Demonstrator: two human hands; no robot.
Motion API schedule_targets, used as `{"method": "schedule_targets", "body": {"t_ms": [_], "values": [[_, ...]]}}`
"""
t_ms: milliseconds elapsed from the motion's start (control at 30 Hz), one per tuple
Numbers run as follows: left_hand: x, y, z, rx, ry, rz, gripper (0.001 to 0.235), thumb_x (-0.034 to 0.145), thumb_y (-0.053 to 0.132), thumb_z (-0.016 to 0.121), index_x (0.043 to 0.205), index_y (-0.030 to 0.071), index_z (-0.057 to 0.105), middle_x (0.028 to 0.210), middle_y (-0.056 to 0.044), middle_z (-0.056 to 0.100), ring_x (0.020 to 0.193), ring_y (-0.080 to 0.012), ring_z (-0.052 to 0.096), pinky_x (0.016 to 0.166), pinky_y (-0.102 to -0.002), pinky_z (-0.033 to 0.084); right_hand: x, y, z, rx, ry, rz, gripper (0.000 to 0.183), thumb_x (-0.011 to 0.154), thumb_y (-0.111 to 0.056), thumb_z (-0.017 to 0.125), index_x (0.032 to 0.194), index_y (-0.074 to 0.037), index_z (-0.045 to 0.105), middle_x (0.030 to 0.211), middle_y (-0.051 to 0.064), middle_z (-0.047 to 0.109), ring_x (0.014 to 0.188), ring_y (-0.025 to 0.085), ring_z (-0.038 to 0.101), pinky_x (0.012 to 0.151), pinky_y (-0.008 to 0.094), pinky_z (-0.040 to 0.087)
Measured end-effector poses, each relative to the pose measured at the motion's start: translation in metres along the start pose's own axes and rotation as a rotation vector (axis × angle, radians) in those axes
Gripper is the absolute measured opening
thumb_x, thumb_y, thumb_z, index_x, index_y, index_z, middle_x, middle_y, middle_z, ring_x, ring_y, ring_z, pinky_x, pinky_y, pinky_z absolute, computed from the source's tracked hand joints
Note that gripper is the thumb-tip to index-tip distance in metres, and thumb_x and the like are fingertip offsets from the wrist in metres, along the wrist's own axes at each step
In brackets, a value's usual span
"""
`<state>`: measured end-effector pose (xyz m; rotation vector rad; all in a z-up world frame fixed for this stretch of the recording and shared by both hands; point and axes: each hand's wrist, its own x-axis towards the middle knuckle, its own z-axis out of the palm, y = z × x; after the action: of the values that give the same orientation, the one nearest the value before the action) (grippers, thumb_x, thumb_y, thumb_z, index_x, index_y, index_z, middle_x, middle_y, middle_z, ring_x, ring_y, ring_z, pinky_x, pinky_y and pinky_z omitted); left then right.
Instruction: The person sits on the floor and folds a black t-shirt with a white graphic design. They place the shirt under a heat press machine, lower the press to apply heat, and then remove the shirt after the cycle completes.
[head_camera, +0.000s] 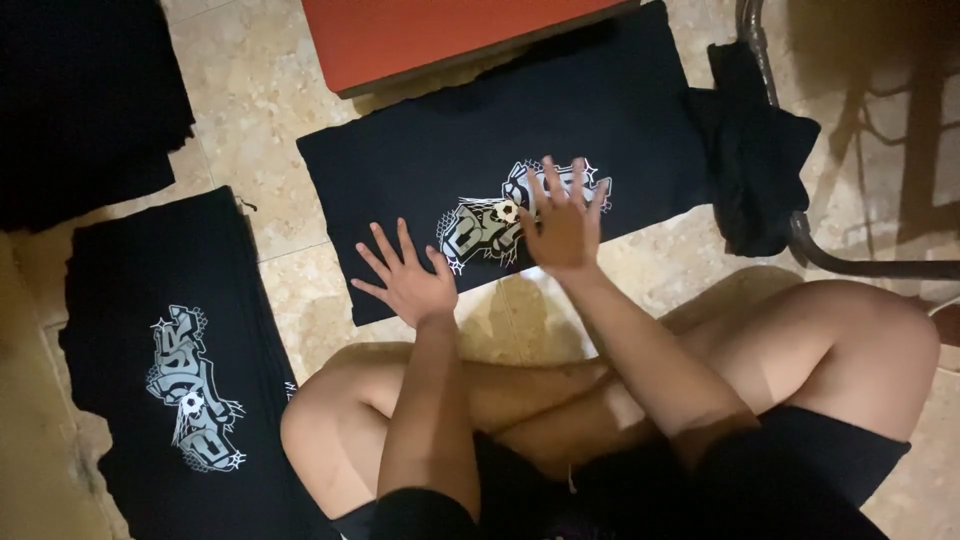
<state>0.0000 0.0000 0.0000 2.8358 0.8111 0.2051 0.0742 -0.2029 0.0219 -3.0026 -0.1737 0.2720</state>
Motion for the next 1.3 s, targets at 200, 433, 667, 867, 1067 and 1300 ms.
{"method": "schedule_targets", "body": {"t_ms": [200, 433, 667, 867, 1067, 1300], "values": [[0.000, 0.002, -0.008, 0.005, -0.041, -0.003, 0.064, 0.096, 0.044, 0.047, 0.159, 0.040, 0.039, 0.173, 0.003, 0.019, 0.159, -0.0332, 0.011, 0.120, -0.073, 0.006, 0.003, 0.040, -0.016, 0.159, 0.040, 0.242, 0.062, 0.109, -0.055, 0.037, 0.164, -0.027, 0.035, 0.174, 0.002, 0.017, 0.158, 0.040, 0.005, 0.121, 0.072, 0.000], [-0.001, 0.002, -0.004, 0.032, -0.044, 0.000, 0.062, 0.097, 0.046, 0.046, 0.158, 0.040, 0.038, 0.173, 0.003, 0.018, 0.159, -0.0331, 0.013, 0.121, -0.073, 0.007, 0.010, 0.085, 0.000, 0.222, 0.129, 0.388, 0.055, 0.114, -0.046, 0.032, 0.164, -0.024, 0.038, 0.175, 0.004, 0.013, 0.158, 0.037, -0.004, 0.124, 0.062, -0.005], [-0.001, 0.003, -0.009, 0.014, -0.047, 0.004, 0.062, 0.097, 0.044, 0.048, 0.159, 0.038, 0.039, 0.173, 0.002, 0.019, 0.159, -0.0346, 0.014, 0.120, -0.073, 0.006, 0.016, 0.098, 0.013, 0.284, 0.284, 0.408, 0.045, 0.116, -0.029, 0.033, 0.158, -0.021, 0.048, 0.168, 0.006, 0.034, 0.158, 0.030, 0.007, 0.124, 0.056, -0.003], [-0.001, 0.002, -0.005, 0.005, -0.033, -0.001, 0.062, 0.097, 0.045, 0.047, 0.159, 0.039, 0.038, 0.173, 0.002, 0.018, 0.159, -0.0340, 0.012, 0.120, -0.074, 0.006, 0.009, 0.100, -0.013, 0.348, 0.147, 0.336, 0.054, 0.113, -0.038, 0.040, 0.162, -0.015, 0.038, 0.171, 0.006, 0.024, 0.159, 0.030, 0.003, 0.125, 0.055, -0.004], [-0.002, 0.004, -0.004, 0.020, -0.039, -0.002, 0.061, 0.098, 0.045, 0.046, 0.158, 0.040, 0.037, 0.173, 0.003, 0.017, 0.159, -0.0334, 0.011, 0.120, -0.074, 0.008, -0.002, 0.102, -0.038, 0.217, -0.061, 0.302, 0.076, 0.105, -0.060, 0.042, 0.167, -0.021, 0.024, 0.175, 0.001, 0.008, 0.160, 0.029, -0.005, 0.127, 0.055, -0.005], [-0.002, 0.003, -0.005, 0.022, -0.054, -0.015, 0.061, 0.098, 0.044, 0.047, 0.158, 0.039, 0.038, 0.173, 0.003, 0.018, 0.159, -0.0328, 0.011, 0.121, -0.073, 0.004, -0.008, 0.107, -0.033, 0.162, -0.035, 0.230, 0.085, 0.099, -0.073, 0.041, 0.166, -0.022, 0.029, 0.176, -0.001, 0.011, 0.161, 0.028, -0.004, 0.126, 0.054, -0.005]]}}
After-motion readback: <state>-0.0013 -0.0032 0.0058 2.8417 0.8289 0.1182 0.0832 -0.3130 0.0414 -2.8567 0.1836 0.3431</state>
